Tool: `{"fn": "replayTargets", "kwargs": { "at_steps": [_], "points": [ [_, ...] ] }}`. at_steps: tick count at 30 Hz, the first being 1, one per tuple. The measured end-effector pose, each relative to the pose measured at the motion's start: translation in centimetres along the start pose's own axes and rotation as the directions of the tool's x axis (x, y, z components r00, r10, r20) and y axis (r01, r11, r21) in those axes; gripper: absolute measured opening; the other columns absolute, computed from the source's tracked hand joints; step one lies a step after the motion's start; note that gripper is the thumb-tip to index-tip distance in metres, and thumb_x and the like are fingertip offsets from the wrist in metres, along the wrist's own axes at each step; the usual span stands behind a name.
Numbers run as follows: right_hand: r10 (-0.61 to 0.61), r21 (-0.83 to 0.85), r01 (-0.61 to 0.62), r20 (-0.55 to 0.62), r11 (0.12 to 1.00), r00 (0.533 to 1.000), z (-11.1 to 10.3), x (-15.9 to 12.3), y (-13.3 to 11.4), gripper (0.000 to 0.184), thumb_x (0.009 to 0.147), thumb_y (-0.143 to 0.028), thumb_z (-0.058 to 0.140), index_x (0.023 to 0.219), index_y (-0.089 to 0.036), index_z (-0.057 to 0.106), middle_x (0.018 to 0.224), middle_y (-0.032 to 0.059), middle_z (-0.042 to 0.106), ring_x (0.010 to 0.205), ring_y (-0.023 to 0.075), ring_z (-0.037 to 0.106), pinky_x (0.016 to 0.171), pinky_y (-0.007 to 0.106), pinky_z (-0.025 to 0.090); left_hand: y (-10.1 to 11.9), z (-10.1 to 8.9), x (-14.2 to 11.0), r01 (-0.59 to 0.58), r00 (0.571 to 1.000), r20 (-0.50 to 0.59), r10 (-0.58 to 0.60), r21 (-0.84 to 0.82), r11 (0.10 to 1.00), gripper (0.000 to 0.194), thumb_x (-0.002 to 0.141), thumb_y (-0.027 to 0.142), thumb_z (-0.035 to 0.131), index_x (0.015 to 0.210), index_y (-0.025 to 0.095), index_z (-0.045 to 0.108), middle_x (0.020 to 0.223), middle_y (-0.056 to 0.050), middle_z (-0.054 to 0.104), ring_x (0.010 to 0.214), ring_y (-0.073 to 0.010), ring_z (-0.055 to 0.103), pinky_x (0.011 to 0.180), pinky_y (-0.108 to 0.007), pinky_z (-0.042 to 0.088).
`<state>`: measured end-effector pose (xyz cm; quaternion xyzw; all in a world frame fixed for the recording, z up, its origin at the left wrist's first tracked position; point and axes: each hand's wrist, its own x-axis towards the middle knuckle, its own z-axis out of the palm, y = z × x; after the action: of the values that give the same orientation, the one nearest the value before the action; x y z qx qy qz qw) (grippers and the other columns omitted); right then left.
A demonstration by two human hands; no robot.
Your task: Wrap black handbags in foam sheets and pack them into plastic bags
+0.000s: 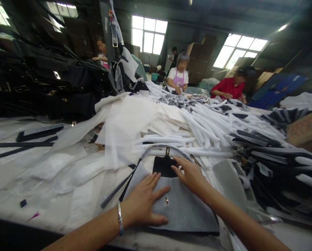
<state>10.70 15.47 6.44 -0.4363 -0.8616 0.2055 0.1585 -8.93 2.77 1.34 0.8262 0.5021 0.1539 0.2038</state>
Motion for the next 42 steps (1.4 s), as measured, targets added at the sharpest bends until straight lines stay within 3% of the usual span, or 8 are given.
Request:
{"fn": "replayTargets", "kwargs": {
  "at_steps": [4,7,14,17,21,26,36,42],
  "points": [
    [0.098,0.105,-0.096,-0.010,0.990,0.995,1.7,5.1,0.6,0.041,0.086,-0.028,0.062,0.124,-0.014,0.061,0.096,0.0103,0.076,0.083,0.0255,0.073,0.078,0.038,0.057,-0.2,0.3,-0.2,0.005,1.000,-0.006,-0.005,-0.039,0.999,0.091,0.071,0.079,0.059,0.148,0.036,0.035,0.162,-0.011,0.010,0.145,-0.0405,0.017,0.116,-0.055,0.020],
    [0.106,0.218,-0.102,-0.005,0.971,0.994,2.1,6.0,0.6,0.033,0.086,-0.025,0.060,0.118,-0.017,0.063,0.093,0.0055,0.077,0.078,0.0213,0.073,0.071,0.032,0.058,-0.3,0.4,-0.3,0.013,1.000,-0.018,-0.014,-0.047,0.999,0.091,0.071,0.079,0.059,0.148,0.037,0.035,0.162,-0.010,0.009,0.145,-0.0410,0.017,0.116,-0.055,0.020],
    [-0.007,0.342,0.027,-0.058,0.939,0.998,0.0,-0.9,-1.5,0.019,0.088,-0.029,0.058,0.101,-0.022,0.070,0.102,0.0052,0.074,0.097,0.0221,0.070,0.089,0.035,0.056,-0.1,0.2,-0.3,-0.025,0.995,-0.100,0.020,-0.049,0.998,0.090,0.069,0.077,0.063,0.145,0.033,0.042,0.160,-0.011,0.022,0.144,-0.0409,0.023,0.115,-0.054,0.022],
    [-0.132,0.305,0.142,-0.051,0.942,0.990,0.3,-4.6,-1.9,0.021,0.089,-0.021,0.058,0.104,-0.025,0.072,0.112,0.0043,0.072,0.107,0.0209,0.066,0.098,0.036,0.052,0.2,-0.1,-0.2,-0.060,0.986,-0.158,0.055,-0.028,0.998,0.087,0.068,0.071,0.068,0.142,0.031,0.046,0.153,-0.011,0.036,0.139,-0.0386,0.032,0.115,-0.052,0.024],
    [-0.335,0.214,0.323,0.018,0.922,0.942,1.7,-7.4,-0.9,0.033,0.092,-0.012,0.052,0.119,-0.025,0.068,0.121,0.0082,0.069,0.109,0.0197,0.066,0.094,0.034,0.056,0.7,-0.2,-0.1,-0.058,0.984,-0.169,0.057,-0.001,0.998,0.089,0.066,0.068,0.072,0.140,0.027,0.047,0.143,-0.009,0.049,0.134,-0.0356,0.038,0.117,-0.051,0.019],
    [-0.407,0.190,0.385,0.097,0.903,0.908,2.4,-8.1,0.0,0.036,0.095,-0.012,0.049,0.125,-0.024,0.065,0.127,0.0103,0.065,0.115,0.0204,0.064,0.098,0.035,0.054,1.0,-0.4,-0.1,-0.025,0.987,-0.156,0.029,0.028,0.999,0.082,0.067,0.070,0.070,0.133,0.025,0.053,0.136,-0.008,0.055,0.131,-0.0340,0.042,0.118,-0.048,0.017],
    [-0.302,0.262,0.270,0.090,0.926,0.949,2.9,-8.3,0.5,0.022,0.091,-0.028,0.065,0.111,-0.023,0.072,0.118,0.0082,0.069,0.106,0.0209,0.067,0.094,0.030,0.055,1.2,-0.3,-0.1,-0.055,0.982,-0.175,0.067,0.072,0.996,0.075,0.071,0.073,0.065,0.128,0.024,0.058,0.132,-0.009,0.057,0.127,-0.0330,0.045,0.116,-0.049,0.020],
    [-0.278,0.279,0.233,0.132,0.931,0.952,3.1,-8.3,0.8,0.020,0.088,-0.026,0.068,0.108,-0.023,0.073,0.117,0.0073,0.067,0.105,0.0211,0.065,0.092,0.029,0.053,1.0,0.2,-0.1,-0.088,0.973,-0.203,0.109,0.113,0.990,0.072,0.071,0.075,0.062,0.120,0.022,0.063,0.126,-0.012,0.060,0.126,-0.0348,0.047,0.114,-0.053,0.026]
  ]
}}
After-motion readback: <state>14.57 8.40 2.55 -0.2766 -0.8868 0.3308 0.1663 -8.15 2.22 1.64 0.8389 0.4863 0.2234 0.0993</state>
